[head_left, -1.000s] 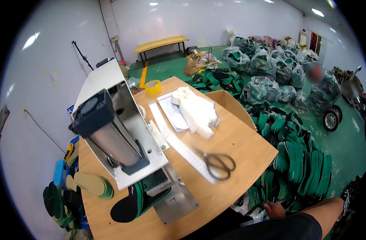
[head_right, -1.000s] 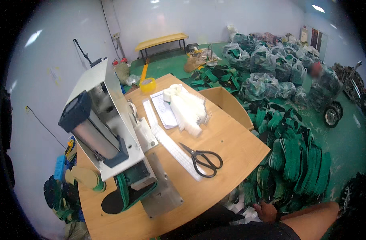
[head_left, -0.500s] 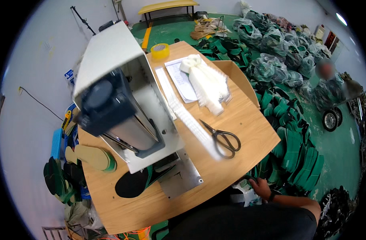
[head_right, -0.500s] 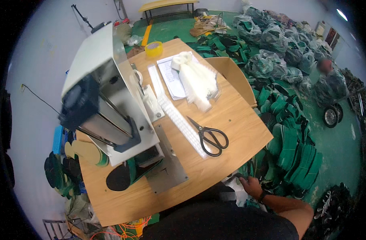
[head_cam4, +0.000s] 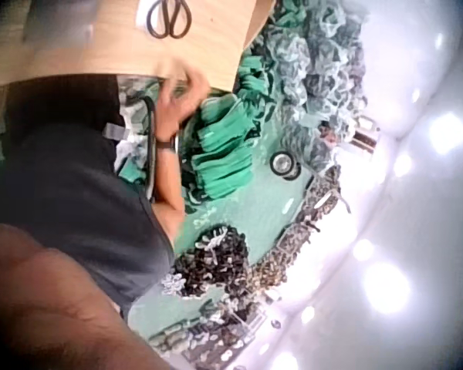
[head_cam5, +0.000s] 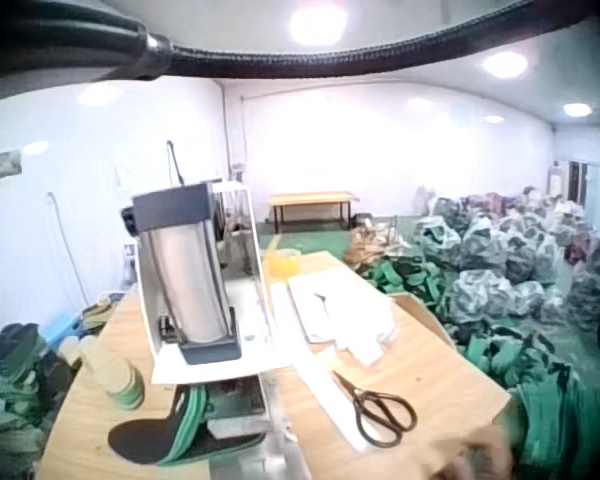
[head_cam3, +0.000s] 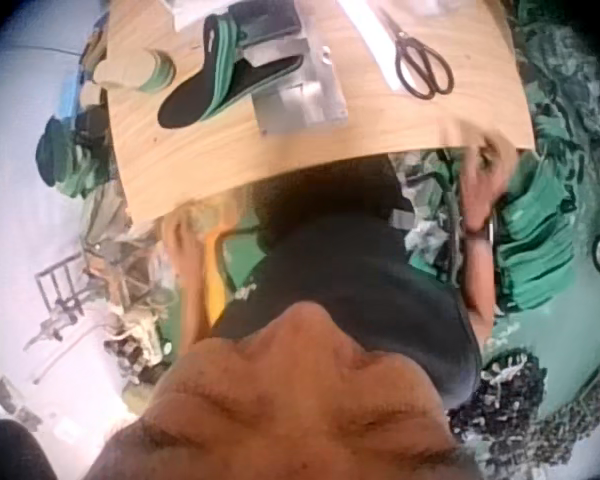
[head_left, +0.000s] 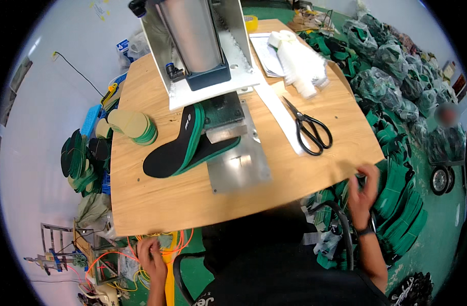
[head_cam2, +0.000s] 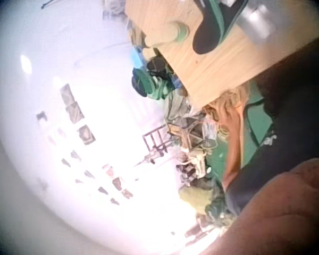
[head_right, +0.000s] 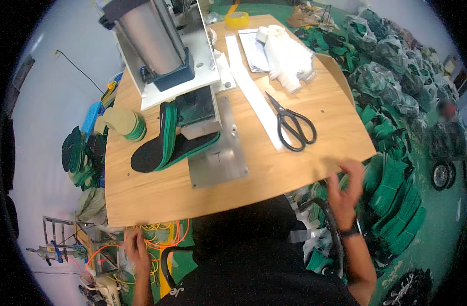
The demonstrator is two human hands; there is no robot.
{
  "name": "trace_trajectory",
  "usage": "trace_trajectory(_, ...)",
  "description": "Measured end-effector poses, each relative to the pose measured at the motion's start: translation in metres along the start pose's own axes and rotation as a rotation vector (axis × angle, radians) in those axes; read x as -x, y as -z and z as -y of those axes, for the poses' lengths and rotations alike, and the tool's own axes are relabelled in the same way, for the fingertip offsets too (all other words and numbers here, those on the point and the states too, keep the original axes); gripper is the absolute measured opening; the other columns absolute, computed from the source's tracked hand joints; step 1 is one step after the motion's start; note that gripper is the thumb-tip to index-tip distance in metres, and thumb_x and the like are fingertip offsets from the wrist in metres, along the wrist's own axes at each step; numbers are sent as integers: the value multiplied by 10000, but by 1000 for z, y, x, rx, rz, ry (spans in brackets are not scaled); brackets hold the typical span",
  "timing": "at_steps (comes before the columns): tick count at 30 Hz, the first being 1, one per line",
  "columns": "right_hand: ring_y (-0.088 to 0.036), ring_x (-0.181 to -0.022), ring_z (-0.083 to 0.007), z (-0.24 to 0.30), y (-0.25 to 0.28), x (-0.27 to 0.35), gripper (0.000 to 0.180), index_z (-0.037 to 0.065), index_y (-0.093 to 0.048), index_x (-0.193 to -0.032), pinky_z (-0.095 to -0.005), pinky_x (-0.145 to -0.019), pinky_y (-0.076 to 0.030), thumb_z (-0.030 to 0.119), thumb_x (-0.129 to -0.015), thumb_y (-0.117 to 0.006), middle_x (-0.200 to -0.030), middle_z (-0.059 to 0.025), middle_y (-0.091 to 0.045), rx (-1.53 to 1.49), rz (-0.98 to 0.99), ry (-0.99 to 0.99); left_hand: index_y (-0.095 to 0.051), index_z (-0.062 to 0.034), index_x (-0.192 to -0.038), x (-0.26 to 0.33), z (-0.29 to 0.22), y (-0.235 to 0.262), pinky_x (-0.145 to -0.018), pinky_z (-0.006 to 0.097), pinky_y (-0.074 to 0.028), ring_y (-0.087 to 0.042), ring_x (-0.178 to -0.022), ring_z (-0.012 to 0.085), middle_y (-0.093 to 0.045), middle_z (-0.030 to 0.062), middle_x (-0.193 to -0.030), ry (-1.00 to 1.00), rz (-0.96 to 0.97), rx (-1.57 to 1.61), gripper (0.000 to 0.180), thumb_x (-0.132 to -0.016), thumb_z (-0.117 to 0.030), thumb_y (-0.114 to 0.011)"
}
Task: The person uses shears to cut a strip of stickers and applies the stickers to green shoe insoles before placing them under a small press.
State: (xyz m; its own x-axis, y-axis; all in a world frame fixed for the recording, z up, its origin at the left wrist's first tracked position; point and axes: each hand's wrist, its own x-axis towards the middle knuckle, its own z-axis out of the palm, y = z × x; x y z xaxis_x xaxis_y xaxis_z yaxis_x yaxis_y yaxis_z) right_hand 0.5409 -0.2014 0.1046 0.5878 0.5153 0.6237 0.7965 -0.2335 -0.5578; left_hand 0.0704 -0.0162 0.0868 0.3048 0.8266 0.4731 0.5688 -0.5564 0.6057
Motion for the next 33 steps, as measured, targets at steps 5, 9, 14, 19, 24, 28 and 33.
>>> trace_trajectory(5,-547,-866,-338,-5,-105,-87,134,3,-578,-882,-411,-783,-440,64,-777,-636,-907,-160,-580,-158,186,311,-646,-28,-958,-88,-62,-100,-774,361,-485,-607,-889,320,-622,156,-923,-403,518,311,144,-829,-27,-580)
trace_trajectory(9,-561,-880,-352,-14,-186,-160,197,13,-609,-852,-422,-783,-462,182,-764,-660,-908,-172,-606,84,208,314,-613,-39,-1033,-126,-103,-180,-818,383,-476,-584,-944,327,-612,151,-988,-699,585,249,199,-855,-113,-564)
trace_trajectory(14,-602,-961,-335,13,-222,-182,387,20,-671,-940,-437,-801,-481,363,-765,-707,-976,-194,-653,484,485,34,-583,-43,-1107,-139,-136,-227,-939,396,-414,-496,-1140,335,-538,174,-1211,-761,626,252,286,-841,-145,-554)
trace_trajectory(19,-652,-744,-342,-16,-242,-201,383,-23,-675,-782,-413,-648,-504,327,-659,-767,-796,-212,-663,212,490,-122,-552,-37,-1164,-138,-145,-259,-984,435,-361,-440,-1209,356,-461,202,-1311,-796,636,228,360,-814,-125,-554)
trace_trajectory(24,-639,-675,-331,-41,-252,-203,361,-46,-648,-745,-396,-612,-484,274,-639,-778,-742,-225,-647,56,432,-149,-536,-38,-1189,-141,-142,-272,-986,444,-354,-439,-1214,350,-458,198,-1319,-804,650,243,387,-808,-104,-543)
trace_trajectory(28,-629,-637,-317,-31,-251,-201,277,-37,-618,-701,-383,-607,-475,200,-657,-755,-703,-210,-638,-26,368,-133,-580,-29,-1124,-144,-130,-266,-981,411,-378,-480,-1173,334,-519,178,-1262,-689,659,370,320,-811,-78,-534)
trace_trajectory(33,-587,-663,-303,-42,-265,-209,233,-20,-599,-749,-372,-619,-462,183,-703,-705,-690,-185,-608,-299,192,-108,-635,-19,-1008,-147,-130,-267,-898,361,-460,-586,-1020,310,-638,153,-1060,-572,557,525,218,-819,-43,-530)
